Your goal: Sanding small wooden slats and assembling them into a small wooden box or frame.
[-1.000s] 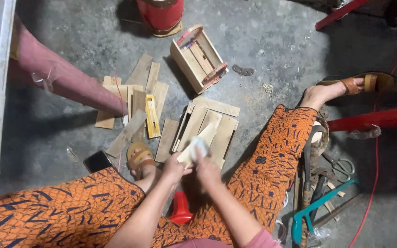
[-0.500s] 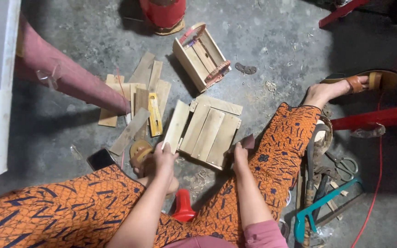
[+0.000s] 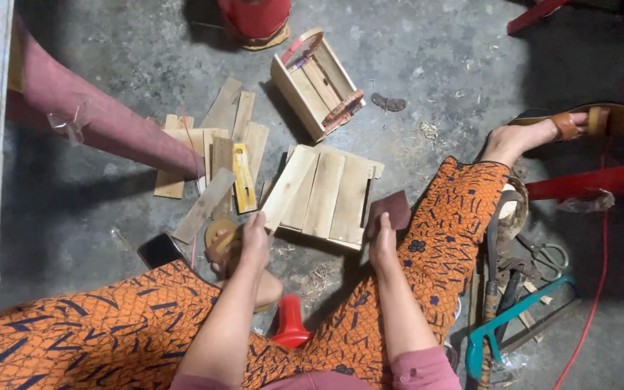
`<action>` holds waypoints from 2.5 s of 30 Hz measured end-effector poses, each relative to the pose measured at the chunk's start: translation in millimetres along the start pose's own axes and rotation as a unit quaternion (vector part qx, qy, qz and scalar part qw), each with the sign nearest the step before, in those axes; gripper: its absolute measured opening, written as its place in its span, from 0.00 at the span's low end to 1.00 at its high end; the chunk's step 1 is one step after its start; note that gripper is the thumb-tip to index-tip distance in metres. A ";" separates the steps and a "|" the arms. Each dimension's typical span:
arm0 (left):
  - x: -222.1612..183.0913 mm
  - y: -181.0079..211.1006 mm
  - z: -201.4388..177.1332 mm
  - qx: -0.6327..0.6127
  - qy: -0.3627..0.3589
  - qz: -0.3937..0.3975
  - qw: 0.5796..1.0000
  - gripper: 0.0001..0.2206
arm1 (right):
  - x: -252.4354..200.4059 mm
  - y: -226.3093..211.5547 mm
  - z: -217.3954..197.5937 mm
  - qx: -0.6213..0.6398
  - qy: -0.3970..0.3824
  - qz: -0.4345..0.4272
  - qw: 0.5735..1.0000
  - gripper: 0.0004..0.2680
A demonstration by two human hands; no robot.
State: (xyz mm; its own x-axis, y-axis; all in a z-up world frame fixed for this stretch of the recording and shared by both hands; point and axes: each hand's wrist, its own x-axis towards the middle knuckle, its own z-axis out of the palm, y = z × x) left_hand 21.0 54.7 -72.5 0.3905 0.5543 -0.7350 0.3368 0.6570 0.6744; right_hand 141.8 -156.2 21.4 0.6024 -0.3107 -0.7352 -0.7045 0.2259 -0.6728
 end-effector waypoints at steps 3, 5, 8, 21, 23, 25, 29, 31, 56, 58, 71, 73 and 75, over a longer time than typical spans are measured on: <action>13.0 -25.3 -10.8 0.046 -0.008 -0.016 0.999 0.17 | 69.0 56.8 -18.4 0.013 0.013 0.014 1.000 0.34; -4.2 -5.9 -2.1 0.046 0.007 0.002 0.999 0.16 | 68.9 50.1 -17.7 0.031 0.035 0.016 0.999 0.33; -0.5 4.8 -0.1 -0.009 0.027 0.024 0.999 0.17 | 75.6 52.5 -21.6 0.026 0.064 0.023 0.997 0.32; -19.7 20.6 16.4 0.518 0.097 0.527 0.666 0.27 | 145.8 109.8 -39.0 0.008 -0.016 0.135 0.991 0.33; -6.7 8.7 21.6 0.546 0.027 0.438 0.714 0.27 | 91.7 65.1 -17.2 0.056 -0.051 0.141 0.987 0.33; -11.2 24.2 31.5 0.566 -0.048 0.340 0.750 0.28 | 80.8 54.2 -12.9 0.106 -0.080 0.146 0.980 0.33; -15.9 58.9 42.9 0.502 -0.040 0.159 0.849 0.33 | 78.1 44.8 -17.3 0.117 -0.084 0.141 0.979 0.31; 8.3 45.1 31.3 0.448 -0.017 0.124 0.885 0.34 | 72.5 35.8 -18.3 0.072 -0.096 0.128 0.985 0.33; -98.0 120.9 48.7 0.225 -0.203 0.150 0.941 0.27 | 15.3 -30.4 -59.4 -0.060 -0.137 0.027 0.988 0.23; -109.9 135.7 54.2 0.121 -0.206 0.113 0.965 0.29 | 9.2 -26.0 -61.4 -0.036 -0.149 0.022 0.988 0.22; -153.9 214.5 38.6 0.413 -0.322 0.274 0.807 0.26 | -83.0 -132.3 -40.2 -0.254 -0.203 -0.096 0.941 0.24; -148.5 188.5 35.8 0.513 -0.316 0.261 0.754 0.25 | -91.4 -142.7 -34.8 -0.324 -0.198 -0.105 0.919 0.26; -104.6 114.3 14.4 0.509 -0.396 0.152 0.749 0.19 | -85.7 -134.6 -29.1 -0.476 -0.255 -0.107 0.835 0.28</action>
State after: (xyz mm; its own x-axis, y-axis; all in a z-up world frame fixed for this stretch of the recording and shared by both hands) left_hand 31.0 64.5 82.5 0.8323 -0.1419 -0.5359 0.4502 -0.3910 0.8028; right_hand 174.1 -186.9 177.4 0.6631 0.2390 -0.7094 -0.3931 -0.6952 -0.6017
